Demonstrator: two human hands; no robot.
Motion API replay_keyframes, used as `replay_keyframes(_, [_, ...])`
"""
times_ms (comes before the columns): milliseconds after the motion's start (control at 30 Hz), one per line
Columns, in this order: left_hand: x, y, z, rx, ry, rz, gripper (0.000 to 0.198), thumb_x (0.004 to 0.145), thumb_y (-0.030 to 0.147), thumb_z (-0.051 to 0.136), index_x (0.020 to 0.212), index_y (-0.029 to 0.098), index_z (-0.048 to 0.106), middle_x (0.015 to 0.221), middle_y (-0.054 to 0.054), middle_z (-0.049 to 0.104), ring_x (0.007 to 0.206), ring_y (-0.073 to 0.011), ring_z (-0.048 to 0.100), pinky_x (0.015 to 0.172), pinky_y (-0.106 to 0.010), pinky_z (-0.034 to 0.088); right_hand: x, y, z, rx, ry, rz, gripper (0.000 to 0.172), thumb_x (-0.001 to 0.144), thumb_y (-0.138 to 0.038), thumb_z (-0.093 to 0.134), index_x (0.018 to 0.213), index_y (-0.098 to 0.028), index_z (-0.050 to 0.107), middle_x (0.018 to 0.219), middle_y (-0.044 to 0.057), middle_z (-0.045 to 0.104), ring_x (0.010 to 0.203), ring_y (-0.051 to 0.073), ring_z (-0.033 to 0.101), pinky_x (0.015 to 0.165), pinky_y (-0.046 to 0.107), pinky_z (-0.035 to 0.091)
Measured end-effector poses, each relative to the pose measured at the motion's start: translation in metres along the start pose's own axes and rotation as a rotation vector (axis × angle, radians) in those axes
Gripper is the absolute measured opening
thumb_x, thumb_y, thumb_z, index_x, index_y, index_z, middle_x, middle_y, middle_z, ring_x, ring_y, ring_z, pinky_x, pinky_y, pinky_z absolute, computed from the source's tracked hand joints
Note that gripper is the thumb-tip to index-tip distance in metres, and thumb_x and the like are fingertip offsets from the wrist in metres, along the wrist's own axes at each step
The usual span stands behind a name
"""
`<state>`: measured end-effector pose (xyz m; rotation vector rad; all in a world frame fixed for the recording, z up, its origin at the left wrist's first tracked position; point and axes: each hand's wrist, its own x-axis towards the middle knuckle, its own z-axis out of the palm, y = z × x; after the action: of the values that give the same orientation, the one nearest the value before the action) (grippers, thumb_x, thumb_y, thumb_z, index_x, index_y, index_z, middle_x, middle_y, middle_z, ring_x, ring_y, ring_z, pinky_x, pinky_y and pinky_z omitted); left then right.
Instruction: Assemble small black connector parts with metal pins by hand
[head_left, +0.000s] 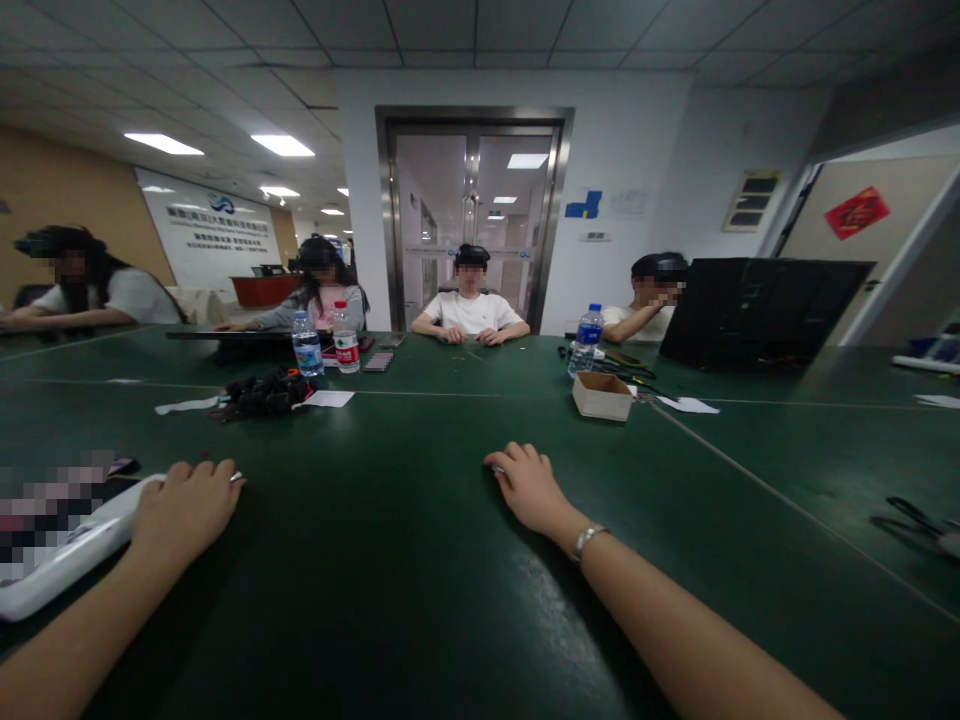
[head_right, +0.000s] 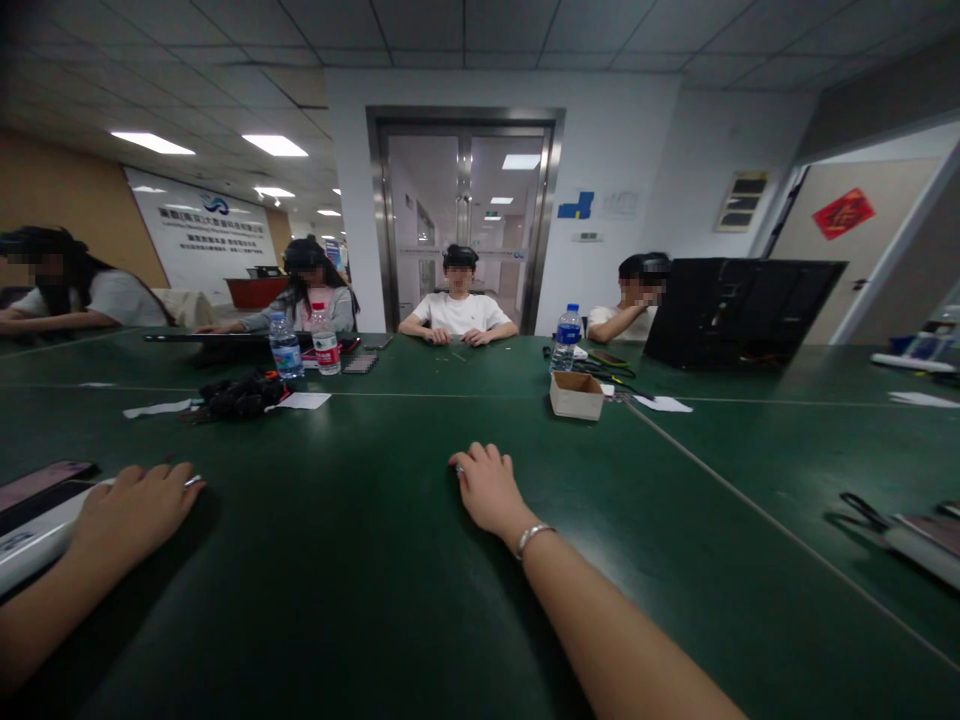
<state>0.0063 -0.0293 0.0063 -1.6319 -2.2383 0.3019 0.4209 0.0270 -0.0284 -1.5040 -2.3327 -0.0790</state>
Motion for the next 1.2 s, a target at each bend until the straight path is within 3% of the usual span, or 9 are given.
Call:
replay_keyframes(133, [0.000, -0.005, 0.004, -0.054, 0.030, -0.005, 0.044, 0.092, 0.031, 0.021, 0.109, 0.015, 0.058, 0.114, -0.015, 0.063, 0.105, -0.0318, 0.052, 0.081, -0.041, 0.040, 0.021, -0.021, 0.010, 0.034, -0.002, -0.015, 0.030, 0.092, -0.023, 0.037, 0.112, -0.028, 0.059, 0.104, 0.007, 0.055, 0.098, 0.022, 0.045, 0.081, 0.038, 0.034])
replay_keyframes(367, [0.004, -0.011, 0.016, -0.042, 0.146, -0.004, 0.047, 0.092, 0.029, 0.021, 0.110, 0.011, 0.060, 0.112, -0.016, 0.060, 0.103, -0.0330, 0.051, 0.079, -0.042, 0.042, 0.022, -0.013, 0.011, 0.131, -0.030, -0.006, 0.027, 0.090, -0.021, 0.041, 0.108, -0.028, 0.061, 0.101, 0.005, 0.054, 0.097, 0.021, 0.045, 0.081, 0.036, 0.034])
replay_keyframes(500, [0.006, -0.006, 0.020, 0.003, 0.284, 0.104, 0.046, 0.090, 0.020, 0.024, 0.126, 0.015, 0.053, 0.118, -0.016, 0.058, 0.105, -0.0323, 0.050, 0.078, -0.040, 0.042, 0.023, -0.011, 0.011, 0.160, -0.028, -0.012, 0.027, 0.089, -0.021, 0.042, 0.108, -0.027, 0.061, 0.102, 0.005, 0.055, 0.097, 0.021, 0.045, 0.082, 0.037, 0.035])
replay_keyframes(600, [0.009, 0.008, 0.019, 0.020, 0.399, 0.246, 0.049, 0.085, 0.007, 0.025, 0.120, 0.016, 0.058, 0.120, -0.017, 0.057, 0.107, -0.0326, 0.049, 0.080, -0.041, 0.041, 0.025, -0.011, 0.013, 0.175, -0.024, -0.010, 0.029, 0.089, -0.021, 0.042, 0.111, -0.027, 0.059, 0.105, 0.006, 0.055, 0.099, 0.022, 0.045, 0.083, 0.039, 0.035])
replay_keyframes(733, [0.010, 0.052, 0.004, -0.119, 0.448, 0.454, 0.047, 0.082, 0.004, 0.032, 0.116, 0.018, 0.061, 0.114, -0.014, 0.060, 0.104, -0.0299, 0.051, 0.083, -0.041, 0.041, 0.025, -0.011, 0.014, 0.196, -0.007, -0.003, 0.033, 0.087, -0.021, 0.044, 0.117, -0.026, 0.055, 0.109, 0.007, 0.055, 0.101, 0.023, 0.044, 0.085, 0.040, 0.035])
replay_keyframes(900, [0.000, 0.147, -0.029, -0.498, 0.308, 0.637, 0.038, 0.090, 0.026, 0.038, 0.126, 0.024, 0.052, 0.116, -0.009, 0.058, 0.102, -0.0242, 0.052, 0.084, -0.037, 0.042, 0.023, -0.011, 0.014, 0.213, 0.007, 0.017, 0.040, 0.083, -0.015, 0.046, 0.121, -0.025, 0.052, 0.112, 0.007, 0.055, 0.102, 0.023, 0.043, 0.086, 0.038, 0.034])
replay_keyframes(1033, [-0.009, 0.222, -0.052, -0.769, 0.181, 0.593, 0.054, 0.091, 0.047, 0.032, 0.139, 0.024, 0.032, 0.128, -0.010, 0.052, 0.114, -0.0265, 0.048, 0.094, -0.043, 0.038, 0.025, -0.010, 0.018, 0.206, 0.019, 0.028, 0.048, 0.080, -0.013, 0.046, 0.127, -0.022, 0.047, 0.117, 0.009, 0.056, 0.103, 0.024, 0.041, 0.086, 0.037, 0.033])
replay_keyframes(1133, [-0.007, 0.260, -0.063, -0.875, 0.124, 0.602, 0.050, 0.092, 0.040, 0.029, 0.138, 0.020, 0.032, 0.132, -0.012, 0.050, 0.120, -0.0267, 0.045, 0.099, -0.044, 0.034, 0.027, -0.007, 0.023, 0.214, 0.024, 0.076, 0.049, 0.081, -0.013, 0.043, 0.130, -0.018, 0.043, 0.121, 0.011, 0.055, 0.103, 0.024, 0.041, 0.086, 0.036, 0.033])
replay_keyframes(1200, [-0.002, 0.273, -0.067, -0.928, 0.086, 0.577, 0.046, 0.091, 0.031, 0.032, 0.136, 0.019, 0.035, 0.133, -0.012, 0.051, 0.119, -0.0266, 0.046, 0.098, -0.043, 0.035, 0.029, -0.005, 0.024, 0.209, 0.023, 0.127, 0.046, 0.083, -0.014, 0.041, 0.129, -0.017, 0.044, 0.121, 0.012, 0.054, 0.103, 0.024, 0.041, 0.085, 0.036, 0.033])
